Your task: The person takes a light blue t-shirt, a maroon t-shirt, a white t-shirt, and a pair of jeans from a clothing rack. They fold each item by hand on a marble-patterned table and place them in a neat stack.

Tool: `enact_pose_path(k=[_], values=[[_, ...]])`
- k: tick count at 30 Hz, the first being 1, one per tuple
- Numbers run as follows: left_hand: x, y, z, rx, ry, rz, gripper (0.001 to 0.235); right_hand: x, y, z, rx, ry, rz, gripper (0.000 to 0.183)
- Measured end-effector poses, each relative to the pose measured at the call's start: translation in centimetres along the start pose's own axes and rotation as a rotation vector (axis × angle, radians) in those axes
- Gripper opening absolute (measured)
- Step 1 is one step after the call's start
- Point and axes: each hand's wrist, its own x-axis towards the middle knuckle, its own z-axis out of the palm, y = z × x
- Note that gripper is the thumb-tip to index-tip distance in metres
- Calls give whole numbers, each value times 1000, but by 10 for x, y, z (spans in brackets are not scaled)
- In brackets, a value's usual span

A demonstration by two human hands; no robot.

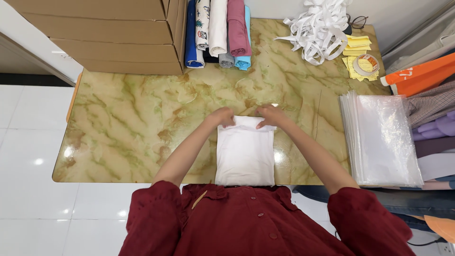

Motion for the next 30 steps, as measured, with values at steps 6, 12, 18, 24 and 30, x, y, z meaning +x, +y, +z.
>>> enact_pose_path(k=[6,12,18,24,30], values=[[19,-3,11,345,195,8,82,7,-13,5,-97,-96,-50,62],[45,-16,30,459,250,80,66,-2,-13,20,-305,219,-140,54],[31,-13,45,538,647,180,28,-3,-13,42,-313,421,-128,61],[15,-5,75,796,877,166,11,-1,-27,69,-668,847,-53,9],[-18,-1,30,312,337,218,20,-21,-27,63,-304,693,-144,44]])
